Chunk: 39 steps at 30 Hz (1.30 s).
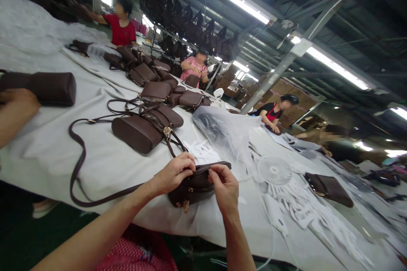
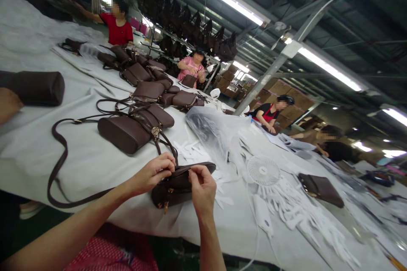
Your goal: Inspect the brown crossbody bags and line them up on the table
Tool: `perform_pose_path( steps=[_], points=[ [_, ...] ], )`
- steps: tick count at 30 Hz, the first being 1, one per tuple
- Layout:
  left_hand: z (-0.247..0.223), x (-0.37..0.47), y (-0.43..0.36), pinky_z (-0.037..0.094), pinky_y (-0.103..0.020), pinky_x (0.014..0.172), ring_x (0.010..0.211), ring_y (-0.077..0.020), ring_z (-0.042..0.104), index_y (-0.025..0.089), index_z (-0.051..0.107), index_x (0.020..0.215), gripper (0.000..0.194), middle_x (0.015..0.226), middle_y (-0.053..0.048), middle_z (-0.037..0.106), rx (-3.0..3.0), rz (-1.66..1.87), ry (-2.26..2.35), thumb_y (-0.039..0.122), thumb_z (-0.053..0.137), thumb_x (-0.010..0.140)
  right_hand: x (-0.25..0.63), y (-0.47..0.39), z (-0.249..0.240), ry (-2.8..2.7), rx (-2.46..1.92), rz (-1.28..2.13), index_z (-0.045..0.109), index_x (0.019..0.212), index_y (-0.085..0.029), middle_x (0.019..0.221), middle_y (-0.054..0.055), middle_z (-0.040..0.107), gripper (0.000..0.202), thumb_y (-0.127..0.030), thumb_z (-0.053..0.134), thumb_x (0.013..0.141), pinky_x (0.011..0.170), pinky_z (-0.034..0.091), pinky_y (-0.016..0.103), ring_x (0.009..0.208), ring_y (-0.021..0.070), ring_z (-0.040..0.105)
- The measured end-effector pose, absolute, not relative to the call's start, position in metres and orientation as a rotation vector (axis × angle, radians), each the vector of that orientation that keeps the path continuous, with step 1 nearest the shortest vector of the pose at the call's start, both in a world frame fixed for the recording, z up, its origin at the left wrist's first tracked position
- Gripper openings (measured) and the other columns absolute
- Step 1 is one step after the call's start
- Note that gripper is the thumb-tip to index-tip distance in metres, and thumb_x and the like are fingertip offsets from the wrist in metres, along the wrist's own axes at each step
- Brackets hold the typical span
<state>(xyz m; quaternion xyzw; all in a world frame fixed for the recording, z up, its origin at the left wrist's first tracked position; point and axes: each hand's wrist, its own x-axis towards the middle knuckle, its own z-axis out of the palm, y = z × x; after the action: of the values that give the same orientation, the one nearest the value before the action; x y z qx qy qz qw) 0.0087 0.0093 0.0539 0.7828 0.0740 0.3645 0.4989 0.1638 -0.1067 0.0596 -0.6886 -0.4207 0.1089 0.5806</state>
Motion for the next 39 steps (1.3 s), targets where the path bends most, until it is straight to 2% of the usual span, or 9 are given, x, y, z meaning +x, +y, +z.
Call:
perform_pose_path(
  steps=[8, 17, 22, 25, 28, 31, 34, 39],
  points=[
    [0.068, 0.017, 0.017, 0.042, -0.025, 0.068, 0.074, -0.0158, 0.055, 0.017, 0.063, 0.065, 0.015, 0.076, -0.002, 0.056, 2.002, 0.753, 0.415, 0.007, 0.053, 0.068, 0.167, -0.105, 0.060, -0.937, -1.626, 0.286, 0.066, 0.081, -0.018, 0.071, 0.000, 0.065, 0.022, -0.039, 0.066, 0.077, 0.063, 0.055, 0.029, 0.064, 0.0158, 0.062],
    [0.101, 0.026, 0.042, 0.032, -0.026, 0.059, 0.065, -0.0174, 0.053, 0.022, 0.062, 0.055, 0.024, 0.061, 0.001, 0.059, 2.500, 0.463, 0.182, -0.002, 0.059, 0.058, 0.169, -0.107, 0.066, -1.033, -1.658, 0.254, 0.067, 0.080, -0.018, 0.067, -0.001, 0.064, 0.020, -0.038, 0.065, 0.078, 0.062, 0.051, 0.027, 0.062, 0.0152, 0.060],
    [0.099, 0.030, 0.027, 0.035, -0.028, 0.057, 0.068, -0.0214, 0.059, 0.020, 0.064, 0.061, 0.021, 0.072, -0.005, 0.066, 2.642, 0.519, 0.339, 0.000, 0.057, 0.059, 0.173, -0.106, 0.062, -1.056, -1.668, 0.288, 0.066, 0.081, -0.018, 0.067, -0.001, 0.063, 0.019, -0.037, 0.065, 0.079, 0.062, 0.050, 0.027, 0.062, 0.0151, 0.060],
    [0.104, 0.032, 0.015, 0.037, -0.029, 0.056, 0.062, -0.0223, 0.058, 0.018, 0.065, 0.059, 0.017, 0.065, -0.008, 0.064, 2.643, 0.516, 0.480, 0.003, 0.058, 0.058, 0.175, -0.106, 0.063, -1.069, -1.666, 0.306, 0.066, 0.082, -0.018, 0.068, -0.001, 0.063, 0.019, -0.037, 0.065, 0.079, 0.062, 0.049, 0.027, 0.062, 0.0151, 0.059],
    [0.111, 0.031, 0.015, 0.034, -0.027, 0.052, 0.053, -0.0183, 0.053, 0.017, 0.066, 0.055, 0.013, 0.050, -0.005, 0.057, 2.588, 0.454, 0.458, 0.013, 0.059, 0.066, 0.176, -0.106, 0.065, -1.082, -1.669, 0.306, 0.066, 0.082, -0.018, 0.067, -0.001, 0.063, 0.019, -0.036, 0.065, 0.079, 0.062, 0.048, 0.027, 0.063, 0.0153, 0.058],
    [0.110, 0.031, 0.024, 0.032, -0.025, 0.052, 0.055, -0.0157, 0.052, 0.015, 0.067, 0.059, 0.018, 0.050, -0.003, 0.057, 2.545, 0.457, 0.397, 0.020, 0.058, 0.073, 0.177, -0.106, 0.064, -1.083, -1.686, 0.289, 0.066, 0.081, -0.018, 0.067, -0.001, 0.063, 0.019, -0.037, 0.065, 0.079, 0.063, 0.048, 0.027, 0.063, 0.0150, 0.058],
    [0.098, 0.031, 0.031, 0.034, -0.021, 0.057, 0.062, -0.0135, 0.054, 0.015, 0.068, 0.066, 0.014, 0.059, -0.001, 0.061, 2.432, 0.536, 0.348, 0.013, 0.056, 0.073, 0.176, -0.106, 0.063, -1.054, -1.694, 0.296, 0.066, 0.081, -0.018, 0.068, -0.001, 0.064, 0.020, -0.038, 0.065, 0.078, 0.064, 0.049, 0.028, 0.064, 0.0155, 0.059],
    [0.070, 0.028, 0.030, 0.037, -0.019, 0.061, 0.065, -0.0114, 0.052, 0.014, 0.063, 0.069, 0.011, 0.063, 0.003, 0.057, 2.059, 0.625, 0.231, 0.009, 0.054, 0.072, 0.174, -0.104, 0.069, -1.005, -1.710, 0.324, 0.068, 0.081, -0.018, 0.071, 0.001, 0.067, 0.023, -0.040, 0.069, 0.074, 0.066, 0.052, 0.030, 0.065, 0.0169, 0.061]
  ],
)
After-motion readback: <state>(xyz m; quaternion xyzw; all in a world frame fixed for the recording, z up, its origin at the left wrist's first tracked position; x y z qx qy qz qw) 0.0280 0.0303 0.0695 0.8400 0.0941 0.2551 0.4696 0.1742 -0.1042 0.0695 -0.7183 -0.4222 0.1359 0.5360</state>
